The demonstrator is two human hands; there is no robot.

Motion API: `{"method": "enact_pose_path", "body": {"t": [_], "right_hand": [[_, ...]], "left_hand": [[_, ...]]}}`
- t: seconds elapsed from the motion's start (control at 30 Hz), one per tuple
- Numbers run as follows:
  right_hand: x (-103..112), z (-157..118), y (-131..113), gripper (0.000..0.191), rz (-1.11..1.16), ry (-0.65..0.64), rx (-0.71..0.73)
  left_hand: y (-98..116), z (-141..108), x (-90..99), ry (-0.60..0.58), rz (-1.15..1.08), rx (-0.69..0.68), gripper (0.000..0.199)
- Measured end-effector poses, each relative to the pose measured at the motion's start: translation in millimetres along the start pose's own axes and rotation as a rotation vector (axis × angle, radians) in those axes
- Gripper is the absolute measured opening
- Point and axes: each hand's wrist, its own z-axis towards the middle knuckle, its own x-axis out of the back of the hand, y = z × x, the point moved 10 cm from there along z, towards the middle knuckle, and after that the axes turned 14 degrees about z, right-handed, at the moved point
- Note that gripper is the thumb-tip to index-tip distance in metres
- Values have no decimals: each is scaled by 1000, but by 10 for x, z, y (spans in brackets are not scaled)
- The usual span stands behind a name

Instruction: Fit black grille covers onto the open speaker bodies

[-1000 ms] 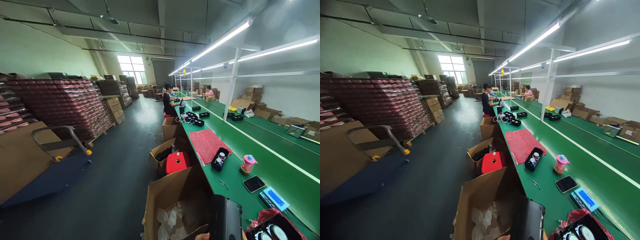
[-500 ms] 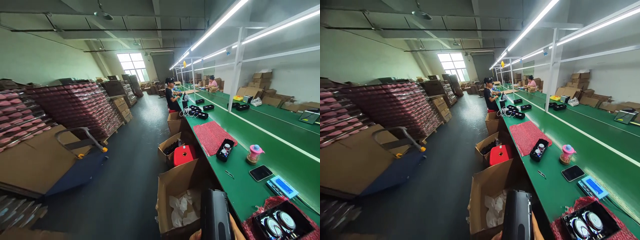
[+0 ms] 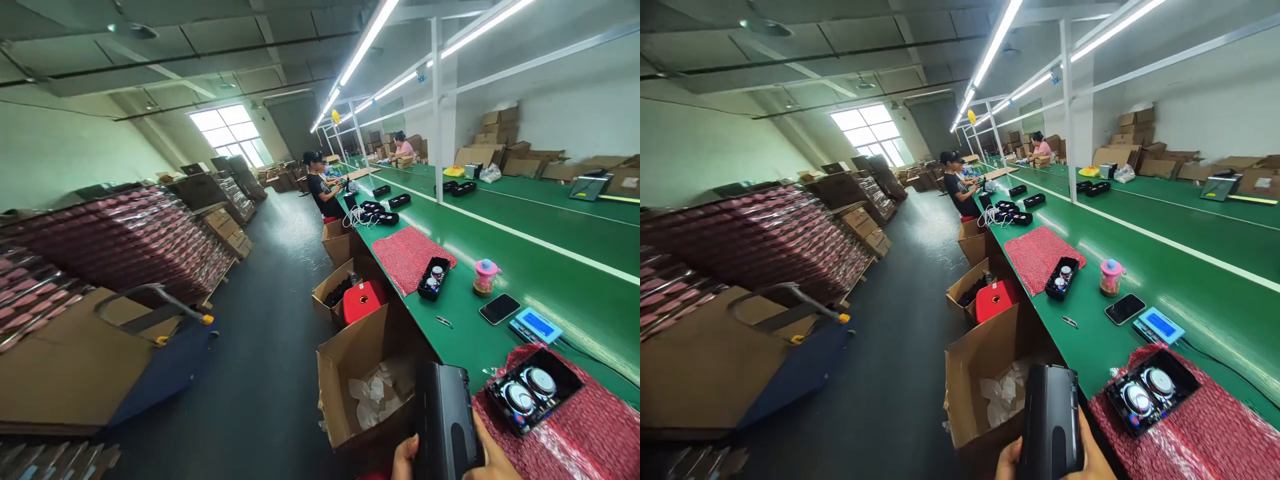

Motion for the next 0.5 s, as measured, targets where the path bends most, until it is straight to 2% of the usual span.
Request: {"method": "enact_pose_path", "body": {"t": [0.1, 0.23, 0.37, 0.5], "right_hand": [[-39, -87, -136, 116, 82, -39, 74], [-19, -192, -364, 123, 180, -20, 175], [39, -257, -500, 125, 211, -53, 201], [172, -298, -595, 128, 224, -62, 244]], "left_hand": [[-118, 148, -118, -35, 34, 18, 52], [-201, 276, -389, -181, 115, 30, 65], [-205, 337, -556, -237, 185, 49, 58], [-254, 386, -606, -232, 215, 106, 51]]}}
